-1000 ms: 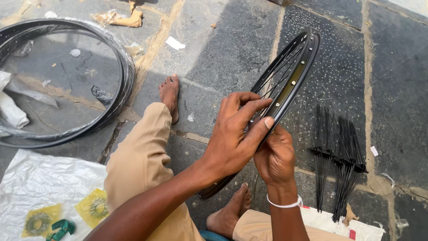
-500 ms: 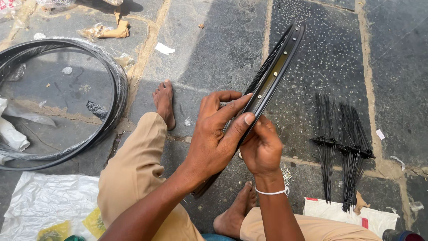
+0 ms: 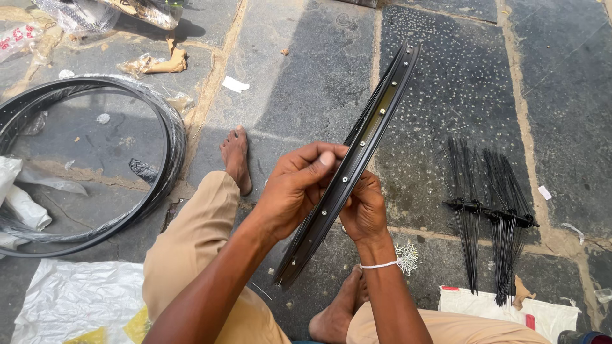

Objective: The person laces a bicycle wheel by inserting spokes into the hub and rim, then securing them with nipples. They repeatedly rotate the wheel to access different spoke holes and tighten the nipples by hand.

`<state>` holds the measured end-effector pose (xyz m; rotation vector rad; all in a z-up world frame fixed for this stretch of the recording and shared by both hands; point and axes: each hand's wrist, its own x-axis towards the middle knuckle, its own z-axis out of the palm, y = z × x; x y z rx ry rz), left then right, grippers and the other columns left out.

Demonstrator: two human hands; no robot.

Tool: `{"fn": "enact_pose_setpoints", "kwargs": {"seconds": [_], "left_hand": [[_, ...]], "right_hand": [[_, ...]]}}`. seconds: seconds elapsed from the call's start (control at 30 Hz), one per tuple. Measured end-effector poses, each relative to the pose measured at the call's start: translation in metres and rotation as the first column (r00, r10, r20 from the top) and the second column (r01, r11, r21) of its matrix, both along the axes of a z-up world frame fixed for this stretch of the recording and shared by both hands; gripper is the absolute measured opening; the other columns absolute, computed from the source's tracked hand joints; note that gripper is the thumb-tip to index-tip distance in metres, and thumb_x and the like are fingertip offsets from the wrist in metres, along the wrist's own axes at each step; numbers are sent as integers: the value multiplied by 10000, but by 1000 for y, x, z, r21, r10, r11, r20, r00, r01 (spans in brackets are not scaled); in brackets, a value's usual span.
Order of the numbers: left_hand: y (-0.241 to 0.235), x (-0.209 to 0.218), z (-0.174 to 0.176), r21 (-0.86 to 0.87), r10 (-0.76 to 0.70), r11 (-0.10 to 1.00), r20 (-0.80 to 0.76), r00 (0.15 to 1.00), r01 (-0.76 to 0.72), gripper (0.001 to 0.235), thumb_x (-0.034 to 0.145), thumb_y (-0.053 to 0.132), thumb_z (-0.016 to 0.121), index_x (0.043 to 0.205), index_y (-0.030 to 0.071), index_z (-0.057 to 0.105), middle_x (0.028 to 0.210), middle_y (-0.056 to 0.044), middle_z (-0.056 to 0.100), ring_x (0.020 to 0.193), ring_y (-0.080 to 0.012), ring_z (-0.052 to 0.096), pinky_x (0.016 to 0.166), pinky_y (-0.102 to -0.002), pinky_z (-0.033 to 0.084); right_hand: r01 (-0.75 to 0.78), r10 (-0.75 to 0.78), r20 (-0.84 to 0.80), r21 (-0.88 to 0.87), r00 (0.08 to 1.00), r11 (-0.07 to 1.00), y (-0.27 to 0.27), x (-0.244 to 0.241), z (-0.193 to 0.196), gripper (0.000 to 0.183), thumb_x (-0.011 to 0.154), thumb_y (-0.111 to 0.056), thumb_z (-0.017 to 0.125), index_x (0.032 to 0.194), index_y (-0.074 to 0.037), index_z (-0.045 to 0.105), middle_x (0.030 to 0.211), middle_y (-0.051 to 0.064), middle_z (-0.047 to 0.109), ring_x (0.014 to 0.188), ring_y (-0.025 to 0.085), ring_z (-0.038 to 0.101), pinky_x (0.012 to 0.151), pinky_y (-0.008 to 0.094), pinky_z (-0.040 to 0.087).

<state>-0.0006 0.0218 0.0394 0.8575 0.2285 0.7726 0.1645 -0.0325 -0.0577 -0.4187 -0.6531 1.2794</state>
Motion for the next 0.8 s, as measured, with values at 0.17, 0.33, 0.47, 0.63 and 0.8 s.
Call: {"fn": "enact_pose_setpoints", "kwargs": {"seconds": [0.17,0.33,0.47,0.63,0.8], "left_hand": [[9,11,-17,-19,-301,941,409,861,338,405,1068,19,655,1345,-23,362,1037,-170,697,817,-257,754,699,-353,639],[8,20,-17,-193,-201,943,312,929,269,577,808,48,698,1290,92,385,981,-102,710,779,-212,760,659,-355,653],[8,17,-13,49,-317,946,347,883,320,393,1022,81,672,1271,80,368,1058,-132,673,867,-275,760,776,-360,635],[2,23,-18,-84,-205,967,302,931,240,517,917,56,666,1358,75,397,1062,-110,661,883,-220,755,778,-359,654],[4,28,-27,6,-235,969,349,907,249,283,1058,101,618,1222,61,391,1033,-141,682,804,-231,746,690,-314,610]], "right_hand": [[-26,25,33,31,999,999,-6,0,-10,205,1063,-164,636,1055,16,735,738,55,720,564,77,649,510,195,511],[54,-62,-40,-177,997,983,-9,5,-7,200,998,-162,650,1075,5,729,763,18,711,644,63,637,658,219,533],[-7,6,-54,-16,999,1000,-4,6,-7,227,1083,-182,659,1112,28,742,748,20,719,603,59,605,657,211,502],[105,-116,-28,-261,993,960,-11,13,-17,195,906,-148,639,1033,-18,710,804,16,724,652,58,613,649,207,498],[-25,25,-92,1,995,1000,-2,10,-12,223,1099,-182,652,1084,29,724,635,-16,664,602,60,577,743,221,520]]}}
